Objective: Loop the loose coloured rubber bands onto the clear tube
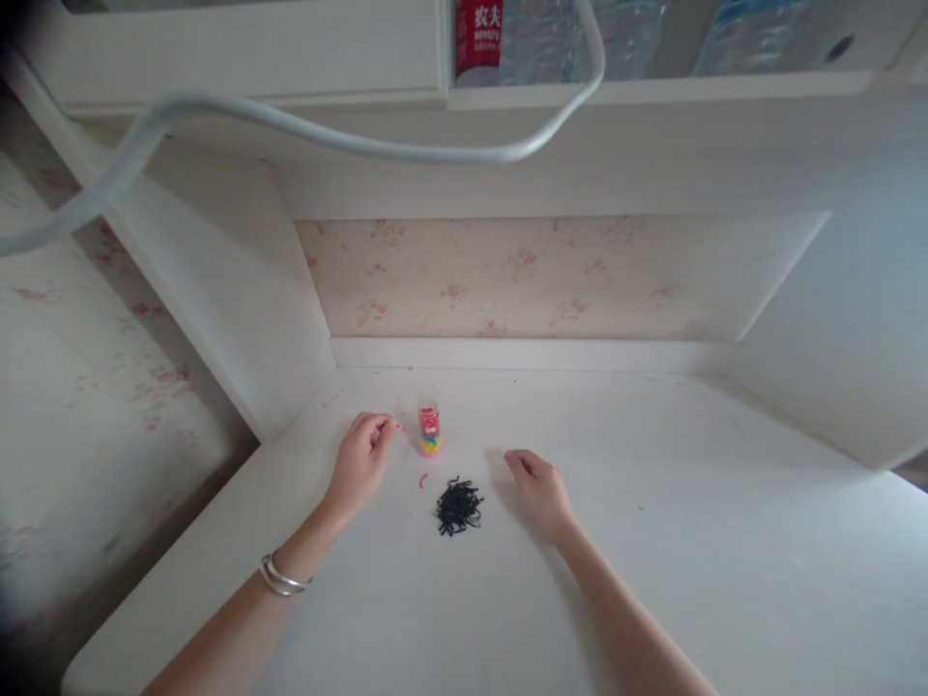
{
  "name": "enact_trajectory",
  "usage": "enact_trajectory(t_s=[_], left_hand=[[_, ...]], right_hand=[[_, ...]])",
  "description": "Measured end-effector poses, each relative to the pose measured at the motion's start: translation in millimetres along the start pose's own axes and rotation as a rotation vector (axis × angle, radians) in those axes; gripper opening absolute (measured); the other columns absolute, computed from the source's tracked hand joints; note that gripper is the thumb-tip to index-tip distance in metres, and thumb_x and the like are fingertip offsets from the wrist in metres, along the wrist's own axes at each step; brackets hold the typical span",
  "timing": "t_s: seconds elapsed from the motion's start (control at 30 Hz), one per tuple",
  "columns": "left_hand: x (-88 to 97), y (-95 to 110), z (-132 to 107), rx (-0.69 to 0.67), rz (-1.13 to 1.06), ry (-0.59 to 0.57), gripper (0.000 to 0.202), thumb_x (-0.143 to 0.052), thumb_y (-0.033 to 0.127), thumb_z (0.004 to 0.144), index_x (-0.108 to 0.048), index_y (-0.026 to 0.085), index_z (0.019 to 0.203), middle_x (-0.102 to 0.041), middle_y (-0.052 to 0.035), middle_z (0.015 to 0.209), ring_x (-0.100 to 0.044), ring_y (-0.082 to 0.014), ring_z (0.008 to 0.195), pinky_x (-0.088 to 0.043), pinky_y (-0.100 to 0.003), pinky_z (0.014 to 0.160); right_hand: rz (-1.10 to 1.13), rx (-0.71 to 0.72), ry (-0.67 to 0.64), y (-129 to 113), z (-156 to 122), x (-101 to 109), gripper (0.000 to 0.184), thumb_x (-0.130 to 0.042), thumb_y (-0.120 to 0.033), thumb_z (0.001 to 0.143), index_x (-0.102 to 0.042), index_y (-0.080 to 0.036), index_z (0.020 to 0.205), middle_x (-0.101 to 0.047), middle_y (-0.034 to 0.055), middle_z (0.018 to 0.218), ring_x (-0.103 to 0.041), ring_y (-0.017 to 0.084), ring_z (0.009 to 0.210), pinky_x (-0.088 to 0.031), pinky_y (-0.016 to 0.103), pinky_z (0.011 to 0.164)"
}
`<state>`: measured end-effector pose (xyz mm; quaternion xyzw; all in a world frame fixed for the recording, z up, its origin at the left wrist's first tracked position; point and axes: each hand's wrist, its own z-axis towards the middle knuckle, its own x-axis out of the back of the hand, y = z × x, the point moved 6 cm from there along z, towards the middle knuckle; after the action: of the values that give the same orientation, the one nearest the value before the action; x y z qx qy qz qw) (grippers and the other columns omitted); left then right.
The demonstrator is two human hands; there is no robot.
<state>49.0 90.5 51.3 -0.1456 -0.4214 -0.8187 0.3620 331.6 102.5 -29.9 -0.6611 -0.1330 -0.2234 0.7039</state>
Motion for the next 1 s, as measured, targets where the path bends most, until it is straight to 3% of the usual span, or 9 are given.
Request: enact_trajectory(t_s=[0.13, 0.27, 0.57, 0.77, 1.0], left_hand=[[-4.6, 22.6, 27.6, -0.080, 0.022, 0.003, 0.021, -0.041, 0.031, 0.092, -0.058, 0.019, 0.091, -0.057, -0.0038, 0.090, -0.055, -0.0131, 0.078, -0.045, -0.025, 0.070], [-19.7, 24.5, 42.4, -0.116, 0.108, -0.044, 0.017, -0.044, 0.028, 0.090, -0.059, 0.020, 0.091, -0.057, -0.0038, 0.093, -0.057, -0.0138, 0.081, -0.046, -0.026, 0.074], [-35.4, 26.8, 47.4, -0.145, 0.113, -0.213, 0.020, -0.045, 0.029, 0.089, -0.063, 0.021, 0.088, -0.057, -0.0025, 0.093, -0.057, -0.0132, 0.083, -0.048, -0.025, 0.076], [-35.8, 27.6, 49.2, -0.132, 0.071, -0.278, 0.026, -0.045, 0.030, 0.088, -0.069, 0.021, 0.085, -0.058, -0.0028, 0.089, -0.057, -0.0137, 0.085, -0.047, -0.025, 0.076], [-32.0, 24.9, 44.3, -0.106, 0.151, -0.322, 0.036, -0.040, 0.041, 0.089, -0.070, 0.024, 0.082, -0.058, -0.0015, 0.091, -0.057, -0.0115, 0.074, -0.045, -0.025, 0.076]], right_hand=[[0.035, -0.022, -0.015, 6.5, -8.0, 8.2, 0.043, -0.045, -0.054, 0.079, -0.068, -0.020, 0.088, -0.066, 0.0018, 0.075, -0.056, 0.018, 0.071, -0.038, 0.026, 0.063], [0.025, -0.004, -0.045, 2.1, -11.8, 5.1, 0.040, -0.044, -0.053, 0.080, -0.068, -0.021, 0.088, -0.068, 0.0014, 0.081, -0.058, 0.018, 0.077, -0.039, 0.026, 0.067], [-0.014, 0.032, -0.037, 3.8, -14.6, 4.1, 0.042, -0.042, -0.054, 0.081, -0.068, -0.021, 0.084, -0.067, 0.0007, 0.073, -0.058, 0.017, 0.071, -0.038, 0.025, 0.063], [-0.025, 0.039, -0.037, 1.6, -15.8, 4.2, 0.043, -0.041, -0.055, 0.082, -0.067, -0.022, 0.086, -0.067, 0.0012, 0.074, -0.059, 0.018, 0.072, -0.038, 0.026, 0.064], [-0.053, 0.048, -0.044, -1.1, -16.5, 2.2, 0.042, -0.041, -0.054, 0.082, -0.068, -0.023, 0.087, -0.068, 0.0007, 0.076, -0.060, 0.018, 0.074, -0.039, 0.026, 0.065]])
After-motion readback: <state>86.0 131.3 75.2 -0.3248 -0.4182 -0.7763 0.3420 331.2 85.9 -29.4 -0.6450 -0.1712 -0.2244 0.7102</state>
